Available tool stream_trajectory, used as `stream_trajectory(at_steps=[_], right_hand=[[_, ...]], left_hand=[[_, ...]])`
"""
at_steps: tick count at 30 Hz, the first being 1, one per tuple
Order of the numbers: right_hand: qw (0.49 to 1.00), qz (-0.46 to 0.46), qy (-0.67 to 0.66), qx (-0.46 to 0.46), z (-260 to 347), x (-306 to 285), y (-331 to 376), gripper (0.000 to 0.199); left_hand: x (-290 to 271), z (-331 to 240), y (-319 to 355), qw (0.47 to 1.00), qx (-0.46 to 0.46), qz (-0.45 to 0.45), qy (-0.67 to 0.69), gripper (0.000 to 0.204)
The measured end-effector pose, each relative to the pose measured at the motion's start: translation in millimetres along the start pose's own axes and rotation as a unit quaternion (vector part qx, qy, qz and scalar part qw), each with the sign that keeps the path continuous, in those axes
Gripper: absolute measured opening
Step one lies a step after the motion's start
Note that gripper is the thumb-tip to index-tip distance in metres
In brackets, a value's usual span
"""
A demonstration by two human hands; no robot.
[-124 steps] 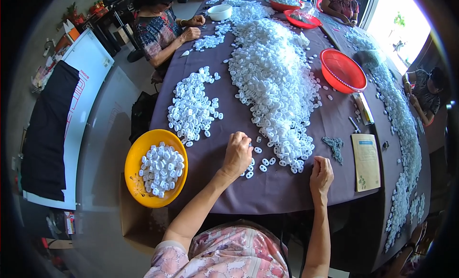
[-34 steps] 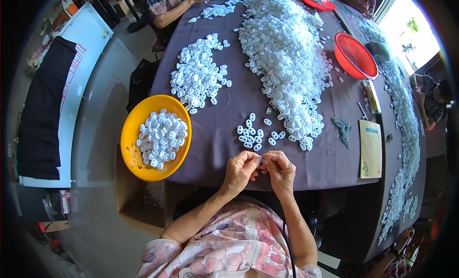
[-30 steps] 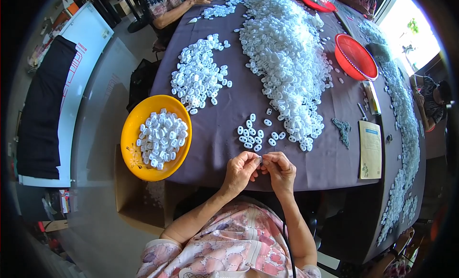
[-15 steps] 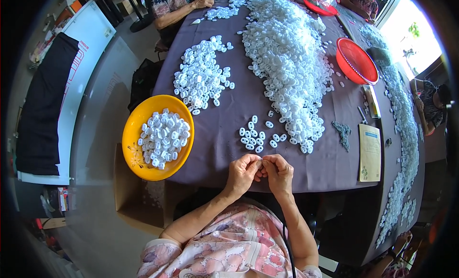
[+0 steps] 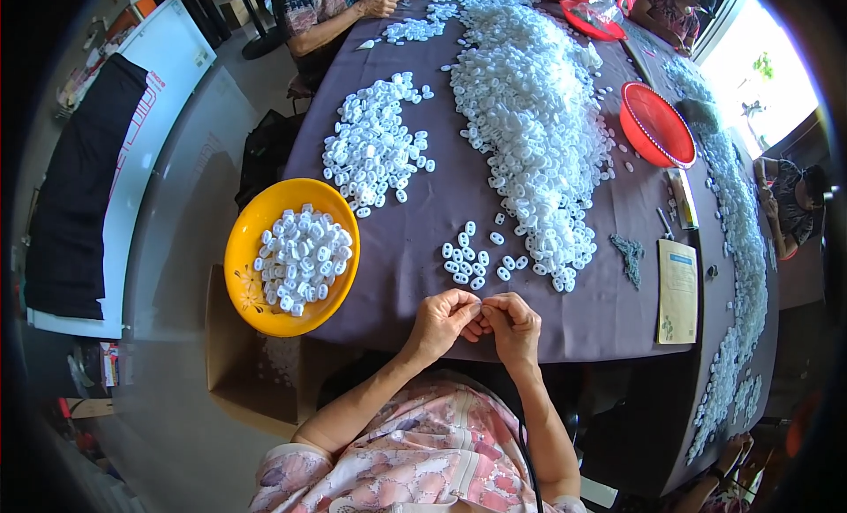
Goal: The person assembles small plastic clips by joining pieces together by hand and gathers the plastic components on the table.
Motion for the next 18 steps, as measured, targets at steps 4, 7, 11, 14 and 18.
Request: stream_trajectory(at_steps=[4, 7, 11, 14, 18], right_hand=[[1.000, -0.005, -0.004, 0.007, 0.7, 1.0, 1.0, 0.004], [1.000, -0.001, -0.004, 0.010, 1.2, 2.0, 0.0, 0.004], [1.000, -0.002, -0.006, 0.017, 2.8, 3.8, -2.4, 0.005], [0.999, 0.033, -0.004, 0.004, 8.8, 3.4, -7.9, 0.009], [0.973, 0.010, 0.174, -0.153, 26.2, -2.1, -21.2, 0.021]], left_hand=[[-0.2, -2.5, -0.9, 1.000, -0.012, 0.017, -0.009, 0.012], [-1.2, 1.3, -1.7, 1.000, -0.010, 0.010, 0.017, 0.011], [0.9, 2.6, -0.5, 0.999, -0.007, -0.005, 0.041, 0.010], [-2.2, 1.4, -0.3, 0.998, -0.007, -0.019, 0.066, 0.011], [-9.0, -1.1, 2.9, 0.992, -0.036, -0.056, 0.103, 0.016]])
Point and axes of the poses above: each hand's wrist, its own y-axis away from the middle knuckle, its own x-axis out of the palm, z = x × y, the point moved 4 cm from there along -y, towards the middle knuckle, and after that the axes turned 5 degrees about -z, right-handed, at the moved point
